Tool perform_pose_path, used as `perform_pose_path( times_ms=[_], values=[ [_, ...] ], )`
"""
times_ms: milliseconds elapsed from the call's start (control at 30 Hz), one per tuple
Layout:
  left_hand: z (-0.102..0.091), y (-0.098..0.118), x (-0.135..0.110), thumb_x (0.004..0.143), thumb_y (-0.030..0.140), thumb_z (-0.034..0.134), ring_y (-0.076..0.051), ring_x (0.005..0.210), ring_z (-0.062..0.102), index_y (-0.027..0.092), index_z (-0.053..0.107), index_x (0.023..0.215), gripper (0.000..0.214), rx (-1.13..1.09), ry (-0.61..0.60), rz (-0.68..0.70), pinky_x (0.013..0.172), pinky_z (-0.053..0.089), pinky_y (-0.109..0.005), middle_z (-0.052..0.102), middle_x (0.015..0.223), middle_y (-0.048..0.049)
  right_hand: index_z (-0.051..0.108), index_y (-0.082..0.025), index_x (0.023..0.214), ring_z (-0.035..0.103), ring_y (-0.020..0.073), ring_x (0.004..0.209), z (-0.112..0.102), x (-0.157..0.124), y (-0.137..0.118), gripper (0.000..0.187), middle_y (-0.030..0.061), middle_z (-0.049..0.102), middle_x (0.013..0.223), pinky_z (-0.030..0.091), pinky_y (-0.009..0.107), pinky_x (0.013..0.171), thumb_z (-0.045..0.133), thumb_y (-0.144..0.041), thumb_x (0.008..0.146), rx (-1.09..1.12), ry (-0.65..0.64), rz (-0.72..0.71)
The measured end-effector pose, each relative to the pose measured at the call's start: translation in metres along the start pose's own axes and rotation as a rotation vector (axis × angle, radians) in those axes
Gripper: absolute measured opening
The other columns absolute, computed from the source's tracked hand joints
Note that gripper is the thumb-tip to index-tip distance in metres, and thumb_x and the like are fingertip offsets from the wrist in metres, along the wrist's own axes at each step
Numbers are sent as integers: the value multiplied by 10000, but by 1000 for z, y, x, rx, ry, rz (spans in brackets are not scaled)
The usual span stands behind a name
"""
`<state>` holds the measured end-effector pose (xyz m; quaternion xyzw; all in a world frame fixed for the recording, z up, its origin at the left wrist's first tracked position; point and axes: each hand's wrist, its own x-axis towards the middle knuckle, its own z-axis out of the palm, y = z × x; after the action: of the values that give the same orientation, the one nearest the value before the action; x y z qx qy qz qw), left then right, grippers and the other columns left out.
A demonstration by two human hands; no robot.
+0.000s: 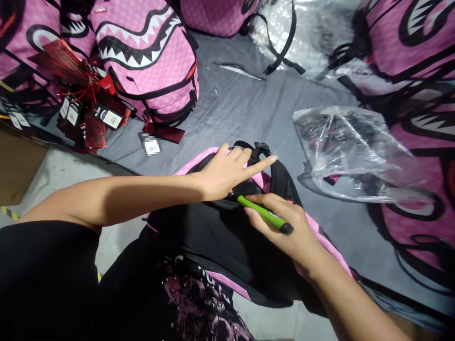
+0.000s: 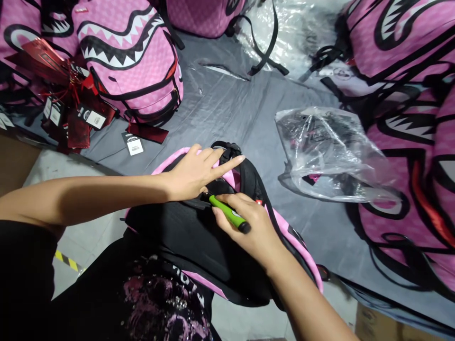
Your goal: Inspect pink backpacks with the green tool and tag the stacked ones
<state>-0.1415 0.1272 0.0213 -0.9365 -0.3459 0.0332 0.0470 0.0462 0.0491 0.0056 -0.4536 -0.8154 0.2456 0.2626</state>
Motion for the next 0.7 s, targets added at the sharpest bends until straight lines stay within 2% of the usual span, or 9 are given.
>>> perform_pose_path(
  times_ms=[167, 233, 333, 533, 700],
  values=[
    [0, 0, -4, 786, 310, 685, -370, 1325, 360, 203, 134, 1557, 954, -54, 7, -141, 1014, 322, -485, 370, 1509, -163, 682, -209, 1141, 700, 210, 923, -15, 15, 2, 276, 72, 732, 1070, 583, 354, 827, 618, -349, 912, 2, -226, 2],
    [-1, -1, -5, 773, 293, 695, -368, 1284, 397, 196, 157, 1554, 953, -69, -9, -160, 996, 340, -489, 372, 1515, -159, 676, -213, 1179, 689, 216, 986, -18, 16, 1, 320, 69, 724, 1117, 578, 369, 876, 612, -386, 917, 13, -287, 24],
    [-2, -4, -3, 768, 248, 687, -337, 1186, 468, 177, 169, 1552, 942, -83, -29, -138, 959, 367, -471, 429, 1471, -155, 680, -218, 1173, 686, 210, 989, -18, 15, 0, 291, 64, 723, 1116, 578, 371, 878, 577, -352, 936, 5, -268, 53],
    [2, -8, 2, 749, 232, 682, -352, 1190, 451, 160, 157, 1556, 966, -110, -57, -117, 967, 357, -481, 434, 1462, -159, 704, -196, 1097, 700, 202, 838, -7, 19, -2, 245, 74, 739, 988, 592, 351, 772, 579, -309, 919, -61, -187, 41],
    [0, -9, 4, 776, 211, 654, -362, 1191, 456, 134, 160, 1554, 925, -109, -91, -111, 956, 366, -489, 452, 1440, -179, 709, -177, 1097, 691, 204, 807, -3, 24, -7, 257, 80, 731, 943, 584, 351, 740, 568, -298, 920, -135, -180, 34]
  ],
)
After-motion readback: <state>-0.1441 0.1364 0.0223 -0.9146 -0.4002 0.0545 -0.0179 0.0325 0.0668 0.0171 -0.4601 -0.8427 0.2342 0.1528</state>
